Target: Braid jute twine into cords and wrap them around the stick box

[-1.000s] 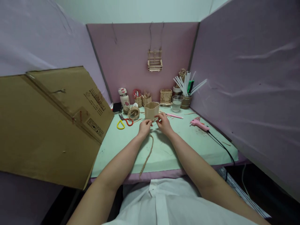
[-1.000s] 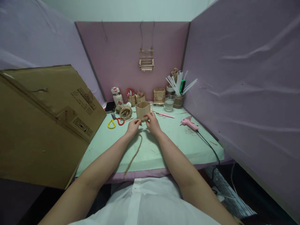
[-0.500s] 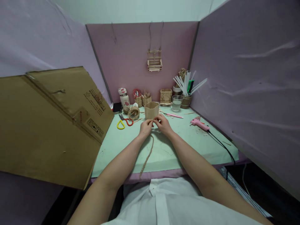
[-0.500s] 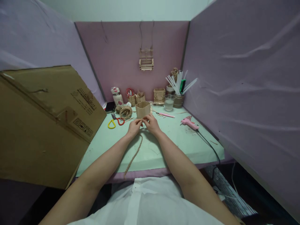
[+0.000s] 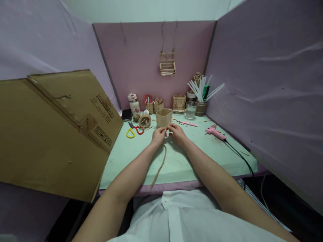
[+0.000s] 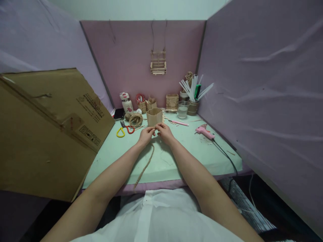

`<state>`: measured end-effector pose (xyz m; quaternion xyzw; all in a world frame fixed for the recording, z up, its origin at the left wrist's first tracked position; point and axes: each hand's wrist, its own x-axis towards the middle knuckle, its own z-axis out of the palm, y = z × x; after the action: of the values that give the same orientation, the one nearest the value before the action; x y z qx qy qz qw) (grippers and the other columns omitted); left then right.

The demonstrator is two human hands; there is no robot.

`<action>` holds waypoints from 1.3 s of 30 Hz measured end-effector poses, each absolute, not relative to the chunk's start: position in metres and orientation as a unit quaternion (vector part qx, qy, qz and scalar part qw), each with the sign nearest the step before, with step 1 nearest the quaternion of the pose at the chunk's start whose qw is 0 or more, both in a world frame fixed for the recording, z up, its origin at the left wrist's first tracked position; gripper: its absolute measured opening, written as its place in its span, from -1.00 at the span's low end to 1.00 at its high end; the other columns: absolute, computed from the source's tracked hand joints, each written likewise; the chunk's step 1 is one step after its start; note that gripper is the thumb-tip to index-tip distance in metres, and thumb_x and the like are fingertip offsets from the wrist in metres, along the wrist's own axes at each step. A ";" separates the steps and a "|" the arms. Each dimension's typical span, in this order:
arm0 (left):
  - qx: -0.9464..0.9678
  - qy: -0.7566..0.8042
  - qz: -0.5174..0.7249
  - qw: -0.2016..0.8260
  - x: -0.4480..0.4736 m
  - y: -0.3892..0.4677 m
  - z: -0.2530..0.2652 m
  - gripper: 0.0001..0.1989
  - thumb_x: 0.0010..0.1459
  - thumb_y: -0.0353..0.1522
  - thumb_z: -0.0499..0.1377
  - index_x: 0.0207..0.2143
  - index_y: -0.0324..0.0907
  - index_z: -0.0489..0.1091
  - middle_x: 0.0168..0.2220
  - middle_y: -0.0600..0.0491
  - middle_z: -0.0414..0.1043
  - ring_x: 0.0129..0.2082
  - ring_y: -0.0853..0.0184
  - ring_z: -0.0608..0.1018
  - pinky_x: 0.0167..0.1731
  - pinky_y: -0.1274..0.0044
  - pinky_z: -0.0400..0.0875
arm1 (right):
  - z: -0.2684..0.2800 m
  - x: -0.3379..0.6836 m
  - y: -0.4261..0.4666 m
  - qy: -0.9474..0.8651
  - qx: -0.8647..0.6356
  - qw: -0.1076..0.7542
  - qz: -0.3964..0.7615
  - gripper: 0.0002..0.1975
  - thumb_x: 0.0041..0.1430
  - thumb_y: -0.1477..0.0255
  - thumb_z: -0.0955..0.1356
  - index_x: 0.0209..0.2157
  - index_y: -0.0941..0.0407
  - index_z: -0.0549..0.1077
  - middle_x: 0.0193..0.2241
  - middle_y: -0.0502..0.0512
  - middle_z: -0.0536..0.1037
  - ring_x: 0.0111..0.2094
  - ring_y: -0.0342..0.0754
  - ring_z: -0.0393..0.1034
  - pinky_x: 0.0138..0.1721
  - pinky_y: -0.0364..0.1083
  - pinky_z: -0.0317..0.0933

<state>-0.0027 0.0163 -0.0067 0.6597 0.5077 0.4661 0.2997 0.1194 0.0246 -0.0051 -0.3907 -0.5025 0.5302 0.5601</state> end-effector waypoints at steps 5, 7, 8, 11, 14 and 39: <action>0.690 0.506 0.443 0.267 -0.001 0.012 -0.005 -0.75 0.07 -0.35 0.03 -0.37 -0.22 0.50 -0.61 0.11 0.36 -0.53 0.39 0.39 -0.43 0.57 0.26 | -0.008 0.124 0.026 -0.497 -0.402 0.553 0.534 -0.76 -0.15 0.25 0.37 -0.47 0.09 0.33 -0.50 -0.03 0.39 -0.44 -0.17 0.27 -0.53 -0.23 0.05; 0.693 0.502 0.439 0.272 -0.001 0.011 -0.004 -0.74 0.08 -0.35 0.03 -0.35 -0.23 0.50 -0.60 0.11 0.36 -0.52 0.39 0.40 -0.41 0.57 0.26 | -0.010 0.126 0.027 -0.503 -0.400 0.548 0.536 -0.76 -0.14 0.25 0.38 -0.46 0.10 0.34 -0.49 -0.02 0.42 -0.42 -0.15 0.31 -0.54 -0.23 0.05; 0.694 0.500 0.438 0.277 -0.001 0.010 -0.004 -0.74 0.08 -0.35 0.02 -0.35 -0.23 0.49 -0.60 0.11 0.36 -0.51 0.39 0.40 -0.40 0.57 0.27 | -0.010 0.127 0.027 -0.507 -0.398 0.547 0.534 -0.76 -0.14 0.25 0.38 -0.46 0.10 0.35 -0.48 -0.01 0.43 -0.42 -0.15 0.31 -0.54 -0.22 0.05; 0.692 0.492 0.437 0.296 -0.002 0.011 -0.004 -0.73 0.08 -0.34 0.02 -0.35 -0.24 0.49 -0.59 0.10 0.37 -0.49 0.38 0.41 -0.38 0.57 0.28 | -0.010 0.127 0.028 -0.522 -0.401 0.554 0.510 -0.75 -0.14 0.23 0.39 -0.47 0.11 0.36 -0.51 -0.02 0.43 -0.46 -0.16 0.29 -0.53 -0.21 0.05; 0.685 0.495 0.436 0.308 -0.001 0.013 -0.006 -0.74 0.07 -0.32 0.03 -0.39 -0.23 0.49 -0.57 0.08 0.41 -0.46 0.37 0.43 -0.37 0.56 0.29 | -0.008 0.125 0.027 -0.542 -0.413 0.572 0.456 -0.75 -0.15 0.23 0.38 -0.48 0.11 0.36 -0.53 -0.02 0.43 -0.48 -0.16 0.28 -0.47 -0.18 0.11; 0.656 0.565 0.468 0.180 0.003 0.006 0.001 -0.79 0.05 -0.31 0.09 -0.46 -0.20 0.50 -0.44 0.03 0.50 -0.40 0.36 0.44 -0.35 0.56 0.25 | -0.011 0.118 0.023 -0.642 -0.457 0.573 0.225 -0.85 0.00 0.33 0.28 -0.47 0.11 0.41 -0.47 0.04 0.48 -0.37 -0.06 0.32 -0.29 -0.09 0.19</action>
<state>0.0027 0.0059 0.0014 0.6557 0.5645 0.4679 0.1799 0.1175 0.0230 -0.0106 -0.4568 -0.6421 0.2251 0.5730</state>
